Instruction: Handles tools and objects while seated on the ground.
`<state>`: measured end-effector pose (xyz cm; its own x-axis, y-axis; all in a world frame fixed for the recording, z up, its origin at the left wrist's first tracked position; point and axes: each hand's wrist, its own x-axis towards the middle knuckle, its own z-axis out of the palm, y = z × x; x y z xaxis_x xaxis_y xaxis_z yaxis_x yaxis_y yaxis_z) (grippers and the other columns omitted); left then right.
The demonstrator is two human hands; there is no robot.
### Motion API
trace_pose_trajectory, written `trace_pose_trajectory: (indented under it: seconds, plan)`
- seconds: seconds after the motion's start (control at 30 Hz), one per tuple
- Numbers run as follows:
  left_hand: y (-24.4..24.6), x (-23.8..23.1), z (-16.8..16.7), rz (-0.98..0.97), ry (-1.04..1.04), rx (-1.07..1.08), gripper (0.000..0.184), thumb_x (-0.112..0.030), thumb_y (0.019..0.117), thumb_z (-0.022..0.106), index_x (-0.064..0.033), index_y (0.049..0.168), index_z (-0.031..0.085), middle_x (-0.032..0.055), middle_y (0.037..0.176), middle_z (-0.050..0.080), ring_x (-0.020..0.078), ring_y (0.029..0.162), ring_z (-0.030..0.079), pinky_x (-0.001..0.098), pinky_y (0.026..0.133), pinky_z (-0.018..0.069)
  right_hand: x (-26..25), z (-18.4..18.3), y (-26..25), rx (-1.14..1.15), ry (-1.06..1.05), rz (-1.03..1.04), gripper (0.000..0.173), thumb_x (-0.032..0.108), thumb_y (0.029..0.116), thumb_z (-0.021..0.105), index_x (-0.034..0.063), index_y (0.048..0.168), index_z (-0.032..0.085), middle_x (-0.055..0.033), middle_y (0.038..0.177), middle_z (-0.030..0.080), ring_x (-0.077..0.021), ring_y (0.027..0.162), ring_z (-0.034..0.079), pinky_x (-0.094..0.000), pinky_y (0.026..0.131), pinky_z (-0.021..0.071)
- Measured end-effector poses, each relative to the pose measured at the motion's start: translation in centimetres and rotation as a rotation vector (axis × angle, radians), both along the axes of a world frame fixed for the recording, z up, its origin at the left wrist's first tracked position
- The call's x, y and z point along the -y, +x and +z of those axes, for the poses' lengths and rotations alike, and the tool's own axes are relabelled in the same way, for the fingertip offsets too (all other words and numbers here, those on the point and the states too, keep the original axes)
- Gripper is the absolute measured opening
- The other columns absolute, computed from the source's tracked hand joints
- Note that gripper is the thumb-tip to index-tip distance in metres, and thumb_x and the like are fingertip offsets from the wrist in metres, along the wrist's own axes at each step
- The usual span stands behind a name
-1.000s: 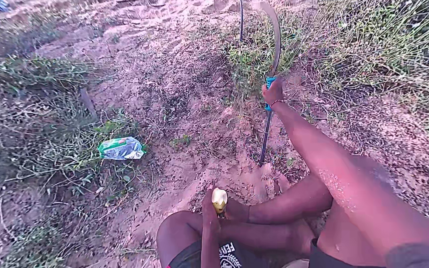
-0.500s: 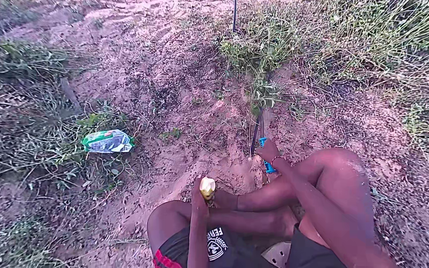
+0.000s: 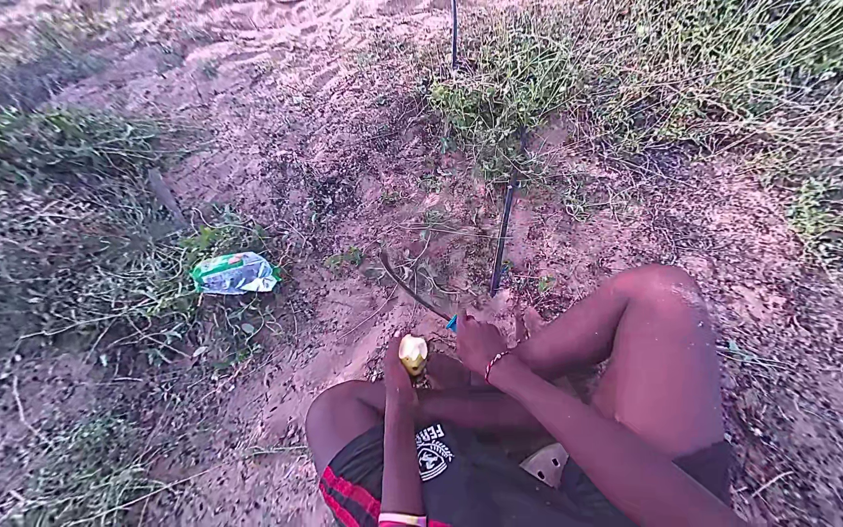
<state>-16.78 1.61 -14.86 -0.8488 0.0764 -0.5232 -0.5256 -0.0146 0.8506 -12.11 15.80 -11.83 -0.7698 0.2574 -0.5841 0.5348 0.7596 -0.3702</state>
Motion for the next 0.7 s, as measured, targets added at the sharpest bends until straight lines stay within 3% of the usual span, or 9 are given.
trace_pose_trajectory:
  seconds: [0.17, 0.33, 0.47, 0.57, 0.6, 0.63, 0.7]
  plan:
    - [0.1, 0.2, -0.1, -0.002, -0.020, 0.015, 0.044, -0.033, 0.1116, 0.033, -0.0031, 0.098, 0.062, 0.0046, 0.071, 0.060, 0.0102, 0.054, 0.057, 0.0249, 0.048, 0.0474, -0.8, 2.4, -0.5, -0.156, -0.049, -0.121, 0.052, 0.023, 0.1062, 0.049, -0.0047, 0.149, 0.039, -0.0255, 0.122, 0.066, -0.0384, 0.116, 0.066, -0.0519, 0.100, 0.0499]
    - [-0.2, 0.2, 0.0, -0.014, 0.009, -0.023, 0.045, -0.031, 0.1116, 0.033, -0.0015, 0.094, 0.062, 0.0044, 0.070, 0.058, 0.0105, 0.055, 0.055, 0.0265, 0.051, 0.0473, -0.4, 3.0, 0.4, -0.258, -0.117, -0.519, 0.057, 0.025, 0.1035, 0.060, -0.0063, 0.147, 0.040, -0.0235, 0.115, 0.068, -0.0348, 0.110, 0.068, -0.0483, 0.097, 0.0514]
    - [-0.6, 0.5, 0.3, 0.307, 0.344, -0.133, 0.050, -0.032, 0.1100, 0.022, -0.0092, 0.082, 0.057, 0.0014, 0.059, 0.059, 0.0085, 0.044, 0.056, 0.0229, 0.040, 0.0470, 1.9, 1.4, 0.1, -0.145, -0.182, -0.729, 0.054, 0.021, 0.1019, 0.061, -0.0062, 0.144, 0.040, -0.0240, 0.121, 0.066, -0.0334, 0.114, 0.067, -0.0465, 0.097, 0.0518]
    - [-0.9, 1.5, 0.0, 0.549, 0.535, -0.135, 0.050, -0.038, 0.1094, 0.022, -0.0116, 0.083, 0.056, 0.0017, 0.059, 0.059, 0.0114, 0.043, 0.055, 0.0262, 0.038, 0.0453, 4.5, 1.5, -3.4, -0.099, -0.324, -0.583, 0.057, 0.021, 0.1001, 0.065, -0.0097, 0.142, 0.042, -0.0269, 0.131, 0.060, -0.0340, 0.122, 0.062, -0.0463, 0.103, 0.0492]
    - [-0.9, 1.8, -0.4, 0.602, 0.563, -0.142, 0.049, -0.038, 0.1086, 0.023, -0.0124, 0.083, 0.055, 0.0009, 0.060, 0.058, 0.0113, 0.045, 0.055, 0.0267, 0.040, 0.0460, 5.8, 2.2, -5.1, -0.126, -0.366, -0.493, 0.053, 0.021, 0.0991, 0.067, -0.0105, 0.137, 0.047, -0.0274, 0.128, 0.061, -0.0344, 0.119, 0.063, -0.0473, 0.102, 0.0497]
    - [-0.9, 2.0, -0.6, 0.634, 0.575, -0.161, 0.046, -0.036, 0.1083, 0.024, -0.0123, 0.085, 0.056, 0.0004, 0.063, 0.059, 0.0108, 0.049, 0.058, 0.0271, 0.044, 0.0495, 7.3, 3.3, -6.6, -0.171, -0.400, -0.381, 0.047, 0.021, 0.0994, 0.066, -0.0097, 0.132, 0.052, -0.0272, 0.121, 0.063, -0.0349, 0.113, 0.064, -0.0487, 0.098, 0.0504]
    - [-0.9, 1.9, -0.6, 0.658, 0.547, -0.203, 0.041, -0.030, 0.1082, 0.024, -0.0102, 0.093, 0.056, 0.0013, 0.073, 0.063, 0.0108, 0.066, 0.065, 0.0304, 0.060, 0.0575, 10.2, 6.5, -9.0, -0.247, -0.405, -0.080, 0.043, 0.023, 0.1021, 0.062, -0.0047, 0.133, 0.049, -0.0249, 0.114, 0.065, -0.0356, 0.107, 0.066, -0.0513, 0.093, 0.0522]
